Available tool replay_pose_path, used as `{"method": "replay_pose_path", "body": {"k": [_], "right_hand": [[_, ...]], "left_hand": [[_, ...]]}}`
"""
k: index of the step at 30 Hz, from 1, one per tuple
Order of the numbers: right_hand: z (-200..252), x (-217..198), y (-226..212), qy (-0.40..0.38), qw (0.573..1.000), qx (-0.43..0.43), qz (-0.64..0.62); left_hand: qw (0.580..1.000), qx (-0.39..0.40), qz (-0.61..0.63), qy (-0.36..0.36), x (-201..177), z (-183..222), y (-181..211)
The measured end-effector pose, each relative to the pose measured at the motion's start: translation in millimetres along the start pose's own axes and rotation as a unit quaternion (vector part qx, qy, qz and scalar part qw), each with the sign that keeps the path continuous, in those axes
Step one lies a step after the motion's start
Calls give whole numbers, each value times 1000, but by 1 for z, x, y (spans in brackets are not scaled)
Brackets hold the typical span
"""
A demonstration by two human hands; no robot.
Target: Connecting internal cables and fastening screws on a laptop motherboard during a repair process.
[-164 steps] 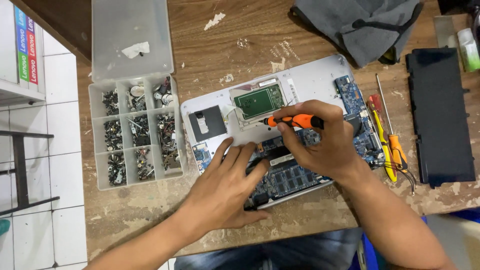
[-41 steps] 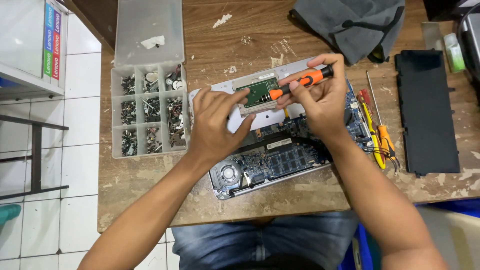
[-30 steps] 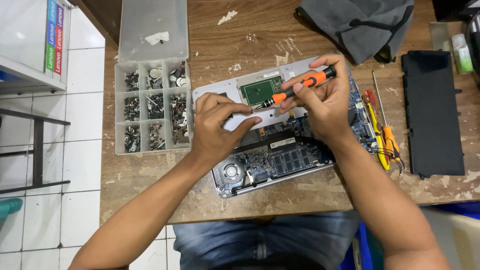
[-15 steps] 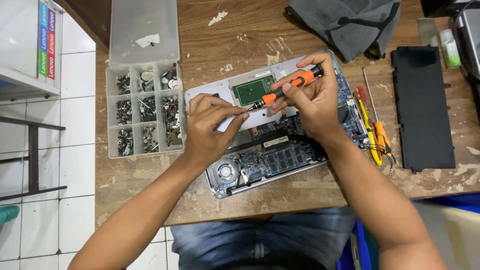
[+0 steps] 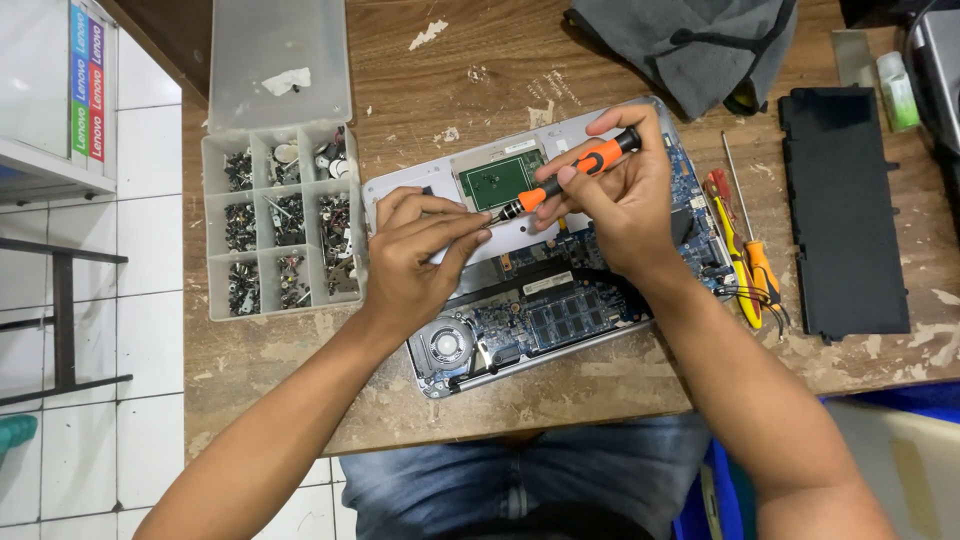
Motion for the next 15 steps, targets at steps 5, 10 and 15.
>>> {"method": "replay_pose_path", "body": {"k": [5,10,15], "right_hand": [[0,0,0,-1,1000,1,-2],[-1,-2,2,0,1000,7,-12],[-1,-3,3,1,1000,11,-28]], "left_hand": [[1000,0,7,-6,1,0,1],[1000,-4,20,-9,1,-1,3],[999,-7,36,-5,0,-1,2]]}}
Point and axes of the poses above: each hand's wrist, its own z-axis away from the middle knuckle, its own x-axis out of the palm, y = z × x, the point moved 5 cm from there along -z, towards the middle knuckle, and after that the axes turned 10 degrees about x, right-handed, at the moved point
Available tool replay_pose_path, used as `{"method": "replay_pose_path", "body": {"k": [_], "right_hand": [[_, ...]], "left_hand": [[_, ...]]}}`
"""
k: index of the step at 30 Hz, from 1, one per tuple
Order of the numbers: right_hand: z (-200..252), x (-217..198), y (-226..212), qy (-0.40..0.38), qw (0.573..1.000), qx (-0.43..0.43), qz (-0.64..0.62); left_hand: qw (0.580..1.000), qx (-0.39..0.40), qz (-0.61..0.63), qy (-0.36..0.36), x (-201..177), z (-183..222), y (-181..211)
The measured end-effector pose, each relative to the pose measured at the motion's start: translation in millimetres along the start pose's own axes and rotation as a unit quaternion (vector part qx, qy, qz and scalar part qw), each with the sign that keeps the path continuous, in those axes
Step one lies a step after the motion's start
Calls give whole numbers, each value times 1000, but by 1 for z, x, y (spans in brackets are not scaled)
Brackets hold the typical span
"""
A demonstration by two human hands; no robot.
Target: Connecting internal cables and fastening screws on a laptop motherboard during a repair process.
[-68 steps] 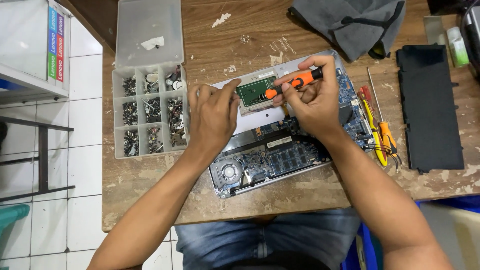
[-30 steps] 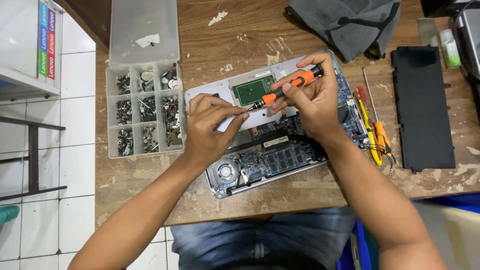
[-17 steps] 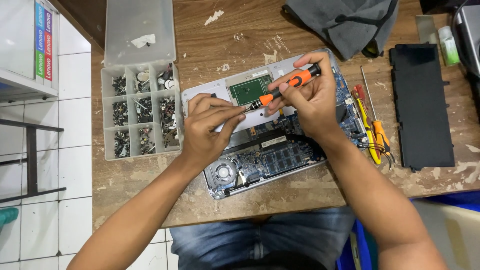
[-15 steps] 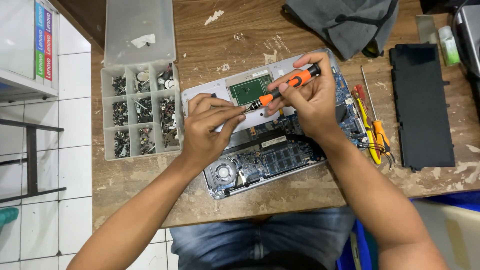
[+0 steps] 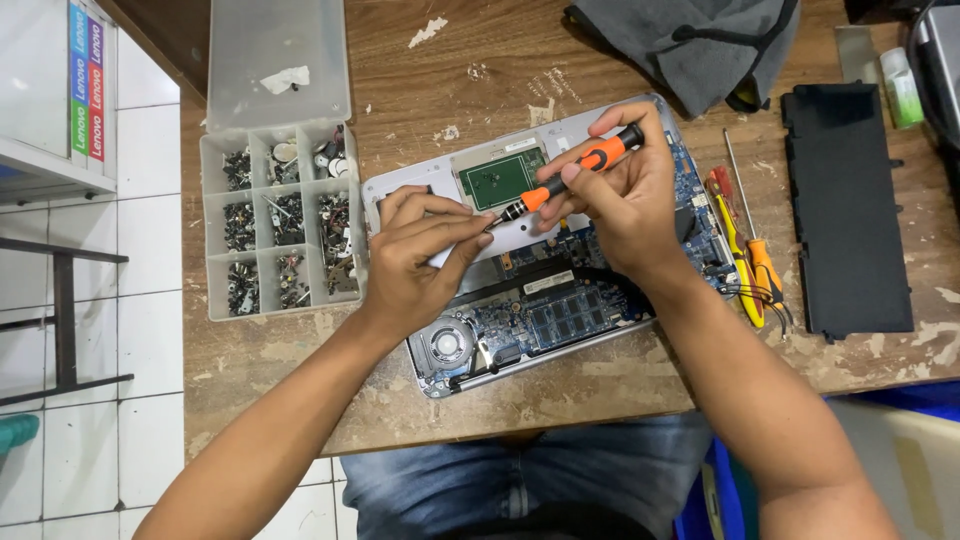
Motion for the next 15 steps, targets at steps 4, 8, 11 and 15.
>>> {"method": "replay_pose_path", "body": {"k": [4,8,11,15], "right_hand": [[-1,-3,2,-2,1000,9,-12],[-1,-3,3,-3,1000,16,-22],[-1,-4,4,-5,1000,16,-24],[0,-4,4,-4,999,20,-26]], "left_hand": [[1000,6,8,0,0,2,-1],[1000,6,14,-1,0,0,0],[1000,5,16,0,0,2,-2],[1000,6,19,-2,-1,1,-1]]}}
Point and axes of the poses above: each hand's wrist, its own z-axis away from the middle knuckle, its own x-axis out of the palm, y = z × x, the point moved 5 cm from there along -z, towards the middle knuckle, and after that the axes turned 10 degrees about x, right-handed, at the moved point
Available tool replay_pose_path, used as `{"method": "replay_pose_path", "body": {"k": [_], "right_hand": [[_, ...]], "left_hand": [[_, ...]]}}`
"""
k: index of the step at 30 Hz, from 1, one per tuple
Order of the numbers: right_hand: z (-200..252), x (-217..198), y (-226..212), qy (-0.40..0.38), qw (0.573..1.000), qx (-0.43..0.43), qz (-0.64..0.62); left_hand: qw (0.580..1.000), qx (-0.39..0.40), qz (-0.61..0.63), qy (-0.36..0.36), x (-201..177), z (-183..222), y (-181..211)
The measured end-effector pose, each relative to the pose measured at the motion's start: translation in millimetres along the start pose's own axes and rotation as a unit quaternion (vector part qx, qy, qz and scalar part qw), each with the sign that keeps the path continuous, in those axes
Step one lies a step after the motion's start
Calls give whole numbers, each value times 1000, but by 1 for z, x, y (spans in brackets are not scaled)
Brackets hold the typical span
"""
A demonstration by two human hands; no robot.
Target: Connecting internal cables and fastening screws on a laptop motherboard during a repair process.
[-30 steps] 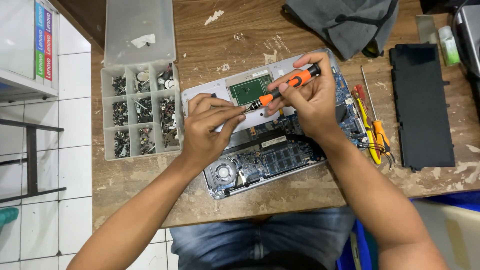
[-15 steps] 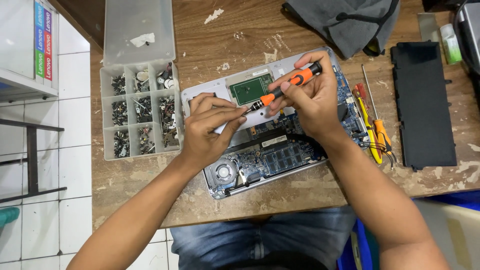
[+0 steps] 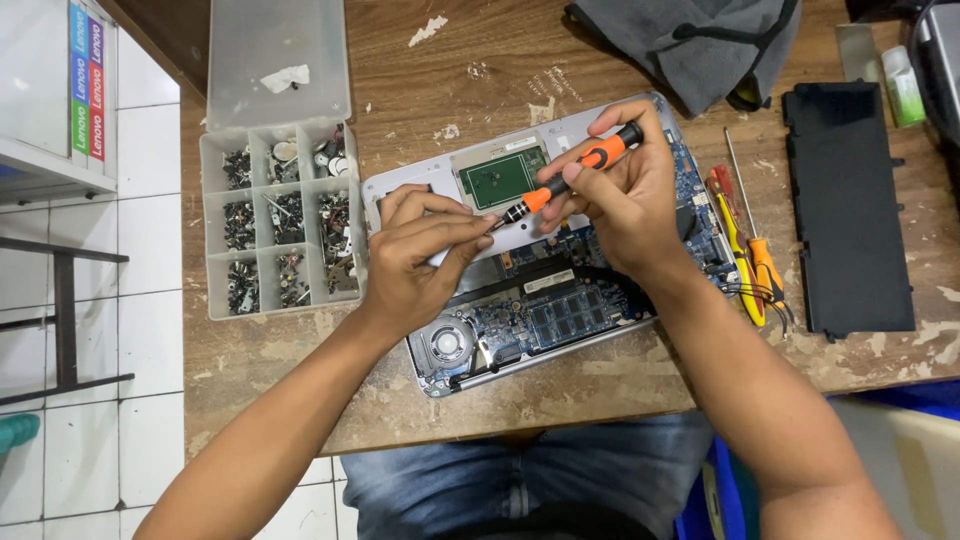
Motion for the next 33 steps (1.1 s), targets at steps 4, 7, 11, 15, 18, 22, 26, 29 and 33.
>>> {"method": "replay_pose_path", "body": {"k": [4,7,11,15,18,22,26,29,33], "right_hand": [[0,-1,2,-2,1000,5,-12],[0,-1,2,-4,1000,6,-16],[-1,1,1,-5,1000,2,-9],[0,4,-4,-2,1000,4,-2],[0,6,-8,3,999,41,17],[0,7,-9,20,997,46,62],[0,7,-9,18,996,43,73],[0,6,-7,9,998,41,57],[0,5,-7,6,998,36,52]], "left_hand": [[1000,1,4,-2,0,0,-1],[1000,0,5,-3,0,0,-1],[1000,-1,4,-6,0,1,-2],[1000,7,6,-4,-1,2,-3],[998,52,-22,-36,-1,2,2],[998,54,-26,-33,-1,4,0],[998,50,-32,-31,0,3,1],[998,47,-31,-35,1,5,-2],[998,41,-28,-41,1,1,3]]}}
Point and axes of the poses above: each hand's wrist, its own z-axis away from the middle knuckle, its own x-axis out of the palm, y = z × x, the point moved 5 cm from there along -z, towards the middle knuckle, and after that the axes turned 10 degrees about x, right-handed, at the moved point
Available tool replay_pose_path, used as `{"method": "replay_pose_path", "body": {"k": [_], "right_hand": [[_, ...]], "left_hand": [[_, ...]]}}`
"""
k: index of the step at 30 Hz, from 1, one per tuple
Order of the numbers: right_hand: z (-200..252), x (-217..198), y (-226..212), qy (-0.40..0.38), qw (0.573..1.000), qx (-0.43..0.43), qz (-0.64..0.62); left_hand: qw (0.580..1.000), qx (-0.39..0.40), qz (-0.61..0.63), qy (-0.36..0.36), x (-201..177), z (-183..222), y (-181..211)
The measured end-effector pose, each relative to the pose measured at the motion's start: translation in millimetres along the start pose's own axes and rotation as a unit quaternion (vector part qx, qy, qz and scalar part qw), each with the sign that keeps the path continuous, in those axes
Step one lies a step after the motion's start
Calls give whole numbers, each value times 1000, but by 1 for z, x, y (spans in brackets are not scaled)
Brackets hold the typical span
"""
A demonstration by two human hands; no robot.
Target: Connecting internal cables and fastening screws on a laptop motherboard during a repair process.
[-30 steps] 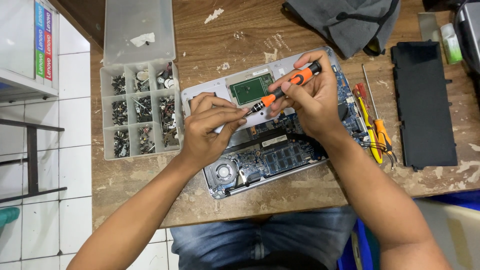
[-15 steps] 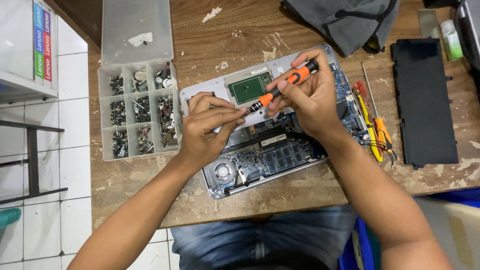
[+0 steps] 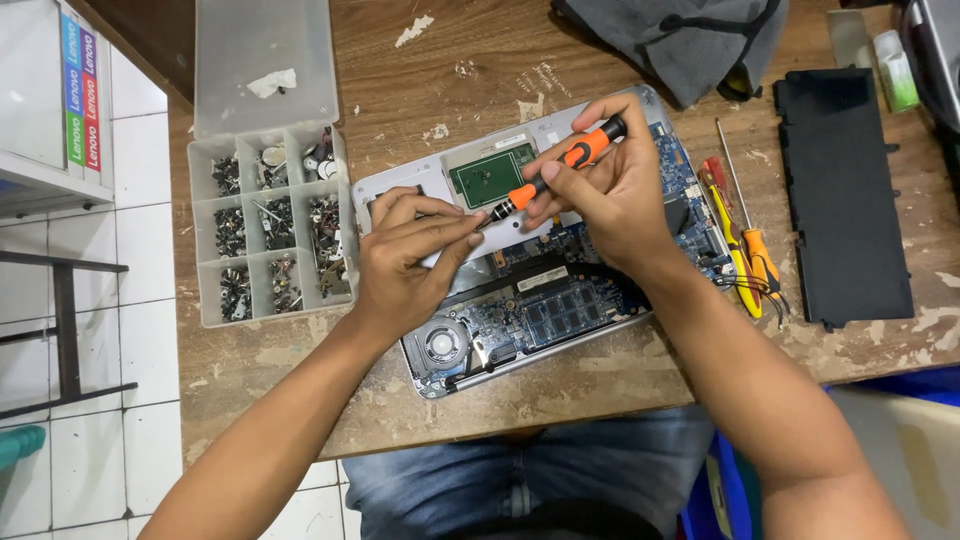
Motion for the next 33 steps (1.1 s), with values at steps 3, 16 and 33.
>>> {"method": "replay_pose_path", "body": {"k": [3,16,33], "right_hand": [[0,0,-3,-8,1000,-19,4],[2,-7,-9,38,994,-28,95],[2,-1,4,28,989,23,140]], "left_hand": [[1000,-18,-6,-12,1,-1,1],[905,-20,-239,-352,24,10,41],[877,-80,-141,-451,11,15,-5]]}}
Point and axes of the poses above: each hand's wrist, its own z-axis away from the middle knuckle, its own x-axis out of the palm, y = z × x, the point moved 5 cm from there along -z, towards the middle knuckle, and after that the axes turned 10 degrees about x, right-handed, at the moved point
